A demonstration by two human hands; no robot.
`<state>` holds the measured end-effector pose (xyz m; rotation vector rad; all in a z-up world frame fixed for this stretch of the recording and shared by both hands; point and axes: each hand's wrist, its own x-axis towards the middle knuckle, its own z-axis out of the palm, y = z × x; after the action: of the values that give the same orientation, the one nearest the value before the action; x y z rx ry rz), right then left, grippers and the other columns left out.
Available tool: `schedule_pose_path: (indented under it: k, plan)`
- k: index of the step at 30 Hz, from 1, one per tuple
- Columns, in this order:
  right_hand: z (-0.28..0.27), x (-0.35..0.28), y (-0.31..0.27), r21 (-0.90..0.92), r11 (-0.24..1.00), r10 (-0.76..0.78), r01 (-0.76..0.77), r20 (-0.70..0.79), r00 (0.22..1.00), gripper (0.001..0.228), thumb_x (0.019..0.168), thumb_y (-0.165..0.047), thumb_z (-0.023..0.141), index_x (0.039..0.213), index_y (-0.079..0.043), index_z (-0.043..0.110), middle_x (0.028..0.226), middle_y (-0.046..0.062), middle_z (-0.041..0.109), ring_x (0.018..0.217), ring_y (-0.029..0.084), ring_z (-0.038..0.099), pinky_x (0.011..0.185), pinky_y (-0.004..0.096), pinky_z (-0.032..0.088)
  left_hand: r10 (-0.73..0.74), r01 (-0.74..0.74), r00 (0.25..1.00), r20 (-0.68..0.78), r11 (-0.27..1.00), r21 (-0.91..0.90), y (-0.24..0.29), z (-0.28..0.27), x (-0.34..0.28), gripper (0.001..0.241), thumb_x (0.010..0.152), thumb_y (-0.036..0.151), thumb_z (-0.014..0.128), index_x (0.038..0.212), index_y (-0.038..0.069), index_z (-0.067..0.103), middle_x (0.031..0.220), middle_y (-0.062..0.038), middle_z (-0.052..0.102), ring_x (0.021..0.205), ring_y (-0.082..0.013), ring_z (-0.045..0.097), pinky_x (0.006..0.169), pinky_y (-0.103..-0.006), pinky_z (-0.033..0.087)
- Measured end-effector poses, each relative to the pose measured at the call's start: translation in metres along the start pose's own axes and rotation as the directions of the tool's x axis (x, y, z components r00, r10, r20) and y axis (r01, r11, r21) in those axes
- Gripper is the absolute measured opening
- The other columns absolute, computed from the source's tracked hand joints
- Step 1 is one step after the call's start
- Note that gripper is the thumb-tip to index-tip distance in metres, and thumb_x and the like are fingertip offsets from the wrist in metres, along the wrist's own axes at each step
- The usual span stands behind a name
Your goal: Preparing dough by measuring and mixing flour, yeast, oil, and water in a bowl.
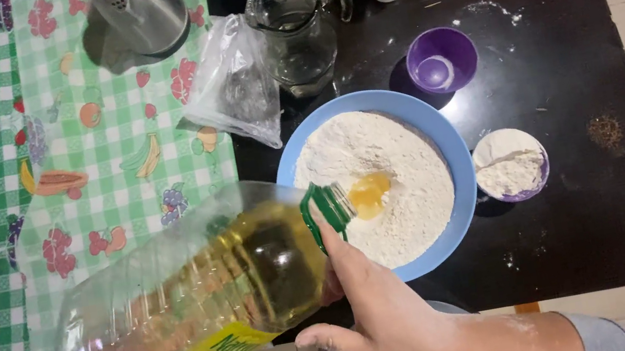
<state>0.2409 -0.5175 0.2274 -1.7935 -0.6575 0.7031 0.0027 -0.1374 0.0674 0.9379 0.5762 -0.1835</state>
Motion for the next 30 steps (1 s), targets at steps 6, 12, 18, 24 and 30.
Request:
schedule_pose_path:
  k: [6, 12, 18, 24, 30]
  plan:
    - [-0.001, 0.035, -0.029, -0.095, 0.927, -0.372, 0.362, -0.125, 0.920, 0.069, 0.097, -0.024, 0.069, 0.150, 0.004, 0.033, 0.109, 0.021, 0.064, 0.093, 0.032, 0.069, 0.081, 0.040, 0.056, 0.364, -0.364, 0.931, 0.041, 0.909, 0.204, 0.007, 0.099, 0.068, 0.063, 0.097, 0.051, 0.053, 0.152, 0.022, 0.040, 0.156, -0.004, 0.044, 0.142, -0.0325, 0.041, 0.117, -0.0550, 0.034]
    - [0.025, 0.168, -0.073, 0.066, 0.815, -0.573, 0.576, -0.061, 0.818, 0.012, 0.112, -0.015, 0.053, 0.117, -0.004, 0.052, 0.089, 0.013, 0.060, 0.075, 0.021, 0.073, 0.070, 0.036, 0.056, 0.678, -0.661, 0.725, 0.120, 0.636, 0.398, -0.004, 0.078, 0.140, 0.053, 0.105, 0.041, 0.056, 0.149, 0.015, 0.045, 0.150, -0.007, 0.051, 0.140, -0.0264, 0.048, 0.121, -0.0445, 0.039]
    - [0.115, 0.266, -0.128, -0.125, 0.544, -0.839, 0.829, -0.104, 0.535, 0.014, 0.108, -0.016, 0.058, 0.117, -0.006, 0.051, 0.104, 0.019, 0.066, 0.102, 0.041, 0.064, 0.085, 0.048, 0.050, 0.015, -0.410, 0.784, -0.621, 0.763, -0.499, -0.040, -0.057, 0.195, 0.046, 0.092, 0.041, 0.055, 0.131, 0.017, 0.060, 0.120, -0.004, 0.066, 0.103, -0.0240, 0.063, 0.088, -0.0458, 0.056]
    - [0.143, 0.319, -0.100, -0.082, 0.594, -0.805, 0.801, -0.054, 0.591, 0.024, 0.094, -0.007, 0.050, 0.118, -0.005, 0.054, 0.110, 0.021, 0.065, 0.102, 0.041, 0.065, 0.085, 0.047, 0.052, 0.126, -0.204, 0.710, -0.693, 0.978, -0.032, -0.055, 0.004, 0.164, 0.042, 0.093, 0.034, 0.058, 0.129, 0.015, 0.063, 0.123, -0.004, 0.070, 0.096, -0.0185, 0.067, 0.076, -0.0348, 0.051]
    - [0.140, 0.345, -0.062, -0.276, 0.706, -0.658, 0.652, 0.083, 0.748, 0.014, 0.100, -0.017, 0.066, 0.103, -0.005, 0.059, 0.099, 0.018, 0.069, 0.098, 0.041, 0.065, 0.084, 0.048, 0.050, 0.644, 0.024, 0.635, -0.427, 0.536, 0.844, -0.047, 0.088, 0.189, 0.063, 0.079, 0.044, 0.082, 0.130, 0.014, 0.063, 0.123, -0.009, 0.065, 0.099, -0.0328, 0.067, 0.087, -0.0449, 0.054]
